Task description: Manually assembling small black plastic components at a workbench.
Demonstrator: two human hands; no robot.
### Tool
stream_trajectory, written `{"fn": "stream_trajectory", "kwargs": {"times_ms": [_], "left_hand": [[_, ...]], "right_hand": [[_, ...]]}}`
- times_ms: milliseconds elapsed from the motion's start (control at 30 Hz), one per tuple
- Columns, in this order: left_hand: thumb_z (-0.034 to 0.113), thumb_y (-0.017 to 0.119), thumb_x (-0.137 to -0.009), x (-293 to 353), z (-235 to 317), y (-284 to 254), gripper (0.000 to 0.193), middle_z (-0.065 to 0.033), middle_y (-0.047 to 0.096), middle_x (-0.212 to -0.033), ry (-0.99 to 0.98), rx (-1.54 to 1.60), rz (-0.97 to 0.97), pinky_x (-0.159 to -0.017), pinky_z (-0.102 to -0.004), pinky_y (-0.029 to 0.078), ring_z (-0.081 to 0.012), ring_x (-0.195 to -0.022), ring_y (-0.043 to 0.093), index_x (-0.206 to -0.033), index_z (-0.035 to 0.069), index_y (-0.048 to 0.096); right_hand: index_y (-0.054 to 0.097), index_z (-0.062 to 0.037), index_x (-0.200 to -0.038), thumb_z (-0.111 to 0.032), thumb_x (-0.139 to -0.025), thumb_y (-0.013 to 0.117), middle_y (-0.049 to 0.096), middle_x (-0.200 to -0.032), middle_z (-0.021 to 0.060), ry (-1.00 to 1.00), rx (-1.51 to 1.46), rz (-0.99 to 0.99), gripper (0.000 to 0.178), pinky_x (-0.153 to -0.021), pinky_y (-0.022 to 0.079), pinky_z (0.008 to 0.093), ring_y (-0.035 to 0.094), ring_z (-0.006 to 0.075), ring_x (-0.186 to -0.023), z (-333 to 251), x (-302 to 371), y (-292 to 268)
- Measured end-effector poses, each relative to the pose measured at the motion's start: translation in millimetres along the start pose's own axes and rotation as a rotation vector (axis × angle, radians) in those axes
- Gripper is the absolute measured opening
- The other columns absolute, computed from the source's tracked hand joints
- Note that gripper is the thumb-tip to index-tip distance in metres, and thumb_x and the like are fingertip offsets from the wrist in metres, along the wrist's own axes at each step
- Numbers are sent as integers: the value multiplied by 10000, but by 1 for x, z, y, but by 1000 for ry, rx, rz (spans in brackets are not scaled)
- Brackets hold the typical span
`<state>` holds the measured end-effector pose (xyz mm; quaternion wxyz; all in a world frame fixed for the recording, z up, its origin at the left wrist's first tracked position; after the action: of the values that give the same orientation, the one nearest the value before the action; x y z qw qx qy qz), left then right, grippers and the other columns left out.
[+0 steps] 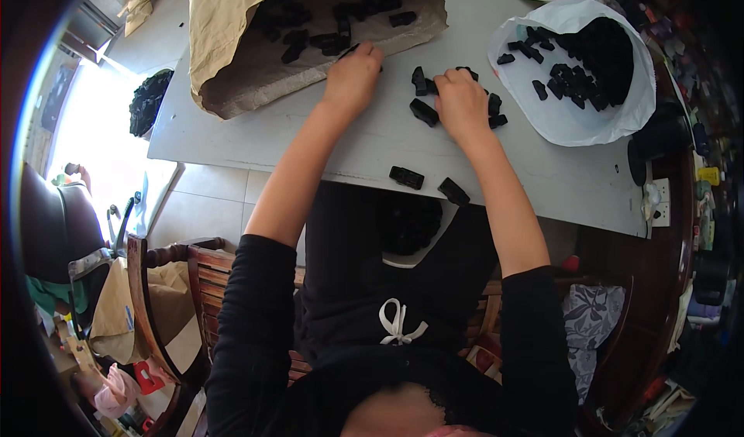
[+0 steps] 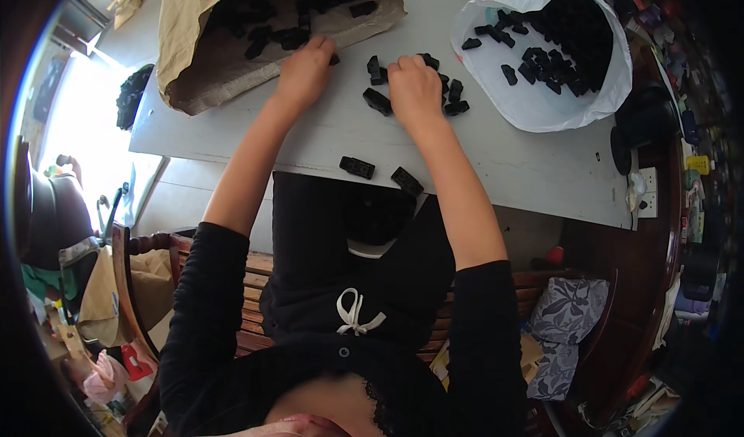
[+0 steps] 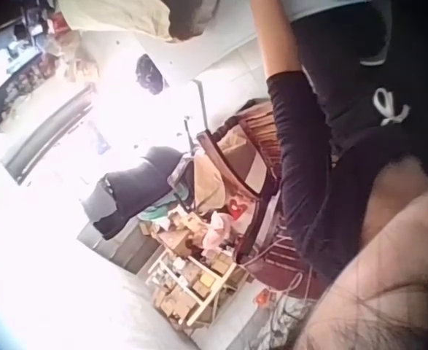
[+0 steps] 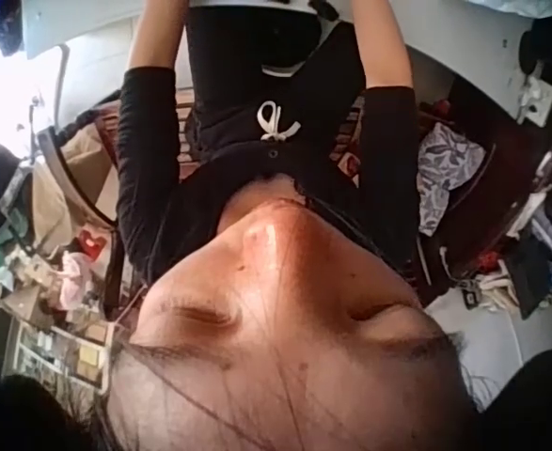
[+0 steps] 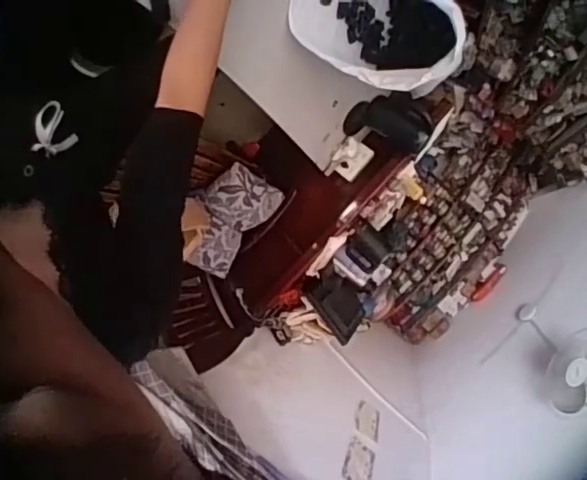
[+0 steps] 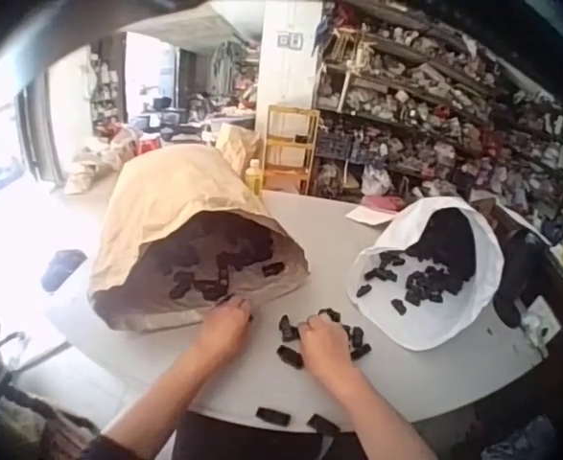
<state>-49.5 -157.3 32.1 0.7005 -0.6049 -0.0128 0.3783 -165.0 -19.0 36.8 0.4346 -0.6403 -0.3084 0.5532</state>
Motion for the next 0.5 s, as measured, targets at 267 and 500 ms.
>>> {"fn": "stream_trajectory", "kwargs": {"times_ms": [267,500], "left_hand": [[-12,568,-767,29,-6,-13,167,-207,578,-1004,-48,-111,-245,-724,-475,524,-388,-888,633,-930,12,597],[-41,658,-743,54,18,-36,301,-119,590,-984,2,559,-325,-689,-304,531,-182,-742,647,-1037,-10,601]], "right_hand": [[656,-29,-1058,-1,-755,652,586,-927,86,-45,-293,-78,304,-725,520,373,604,267,-874,-44,54,-26],[642,-31,-1092,7,-791,660,653,-972,91,354,-934,7,304,-697,510,306,635,208,-841,-37,68,-22]]}}
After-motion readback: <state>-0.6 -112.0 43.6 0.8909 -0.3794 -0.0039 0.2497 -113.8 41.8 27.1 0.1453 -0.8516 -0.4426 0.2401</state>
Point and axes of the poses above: each hand's wrist, its own x-axis away from the middle knuckle, its own y-axis out of the palm, z = x × y, the point moved 5 cm from there along -x, towards the middle knuckle
